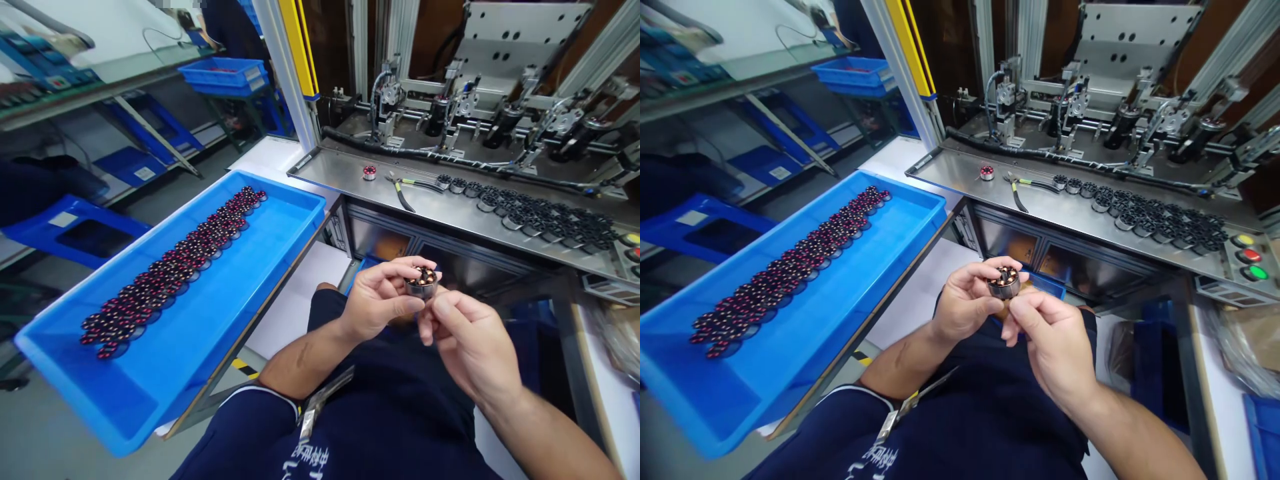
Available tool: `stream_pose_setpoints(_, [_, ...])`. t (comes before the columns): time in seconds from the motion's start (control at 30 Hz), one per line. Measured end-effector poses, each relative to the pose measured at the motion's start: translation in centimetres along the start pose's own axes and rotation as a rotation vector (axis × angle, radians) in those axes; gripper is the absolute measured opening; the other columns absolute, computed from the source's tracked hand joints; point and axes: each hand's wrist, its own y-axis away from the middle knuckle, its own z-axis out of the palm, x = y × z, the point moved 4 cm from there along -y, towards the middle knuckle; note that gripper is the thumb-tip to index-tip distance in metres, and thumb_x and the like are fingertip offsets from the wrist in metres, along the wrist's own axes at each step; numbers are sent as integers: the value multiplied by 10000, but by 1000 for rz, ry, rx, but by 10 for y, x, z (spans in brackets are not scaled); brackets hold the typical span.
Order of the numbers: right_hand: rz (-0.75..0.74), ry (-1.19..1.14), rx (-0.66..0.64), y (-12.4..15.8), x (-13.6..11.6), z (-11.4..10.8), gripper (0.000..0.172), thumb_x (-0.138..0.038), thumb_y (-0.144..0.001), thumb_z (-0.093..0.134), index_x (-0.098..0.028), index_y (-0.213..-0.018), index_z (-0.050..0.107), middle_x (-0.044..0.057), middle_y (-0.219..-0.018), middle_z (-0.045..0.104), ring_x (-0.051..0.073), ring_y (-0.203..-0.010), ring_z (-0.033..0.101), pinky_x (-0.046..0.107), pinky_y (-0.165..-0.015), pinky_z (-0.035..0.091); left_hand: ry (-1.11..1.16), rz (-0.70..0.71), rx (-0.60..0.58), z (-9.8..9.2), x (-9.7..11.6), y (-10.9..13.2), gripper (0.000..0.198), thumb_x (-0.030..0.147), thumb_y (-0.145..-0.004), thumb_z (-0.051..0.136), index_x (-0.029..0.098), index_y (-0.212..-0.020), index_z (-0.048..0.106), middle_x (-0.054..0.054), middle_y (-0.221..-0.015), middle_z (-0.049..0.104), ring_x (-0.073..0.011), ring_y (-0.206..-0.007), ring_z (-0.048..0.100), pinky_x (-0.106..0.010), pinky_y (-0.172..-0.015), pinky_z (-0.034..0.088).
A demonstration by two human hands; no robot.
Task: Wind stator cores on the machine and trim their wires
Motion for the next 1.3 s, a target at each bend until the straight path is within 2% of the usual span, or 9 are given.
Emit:
stream_pose_setpoints(0.2, [229,-114,14,1,8,-3,241,-369,-774,816,-174,-653,741,34,-611,662,115,-557,582,212,-490,497,14,29,-28,-3,1,-5,319,203,-697,889,216,-963,713,-53,-1189,717,-236,-1081,732,-368,-949,596])
stream_pose_setpoints(0.37, [258,-276,-168,0,8,-7,454,-617,-882,607,-215,-918,815,99,-837,740,201,-742,672,312,-604,577,-70,155,-161,0,6,-7,326,121,-764,828,251,-1047,734,-65,-1235,725,-234,-1191,687,-312,-946,588])
stream_pose_setpoints(0.53, [174,-240,-272,-2,14,-5,329,-536,-877,664,-258,-999,793,72,-936,749,203,-790,679,350,-710,586,-343,290,-305,6,13,-6,401,132,-787,810,273,-1148,709,-85,-1265,719,-289,-1348,570,-499,-1115,477])
stream_pose_setpoints(0.63, [31,-77,-189,-4,13,-15,354,-507,-836,733,-243,-1070,758,78,-969,731,214,-845,689,348,-736,581,-637,513,-141,0,31,-2,724,261,-654,923,275,-1314,627,-121,-1407,623,-325,-1413,483,-560,-1192,358])
stream_pose_setpoints(0.7, [-199,147,-67,-3,6,-26,348,-380,-803,799,-254,-1120,733,69,-1026,705,212,-921,678,347,-793,572,-810,587,10,-3,43,3,809,358,-569,958,246,-1304,640,-127,-1350,649,-319,-1328,545,-505,-1149,414])
stream_pose_setpoints(0.83, [-698,629,4,5,-10,-31,527,-87,-742,804,-257,-1226,687,81,-1082,667,232,-986,640,389,-838,541,-788,172,-106,4,33,6,597,492,-673,874,176,-1157,724,-101,-1039,758,-220,-952,697,-331,-894,551])
stream_pose_setpoints(0.93, [-835,779,-45,10,-13,-28,636,-38,-730,777,-241,-1317,639,106,-1097,664,252,-959,641,407,-783,546,-607,-44,-129,11,20,10,570,485,-740,832,151,-1187,714,-118,-1081,757,-221,-957,710,-314,-878,560])
stream_pose_setpoints(1.1, [-754,675,-107,12,-17,-28,593,-65,-754,756,-233,-1310,639,114,-1108,631,266,-996,615,429,-778,539,-714,62,-73,11,24,9,489,383,-737,858,166,-1158,739,-107,-1056,756,-208,-949,703,-308,-883,542])
stream_pose_setpoints(1.3, [-812,639,-107,13,-29,-23,341,36,-774,690,-222,-995,721,25,-827,644,179,-762,602,364,-681,501,-746,134,-65,8,27,12,485,322,-717,880,184,-1160,737,-90,-1042,762,-182,-925,693,-281,-855,543])
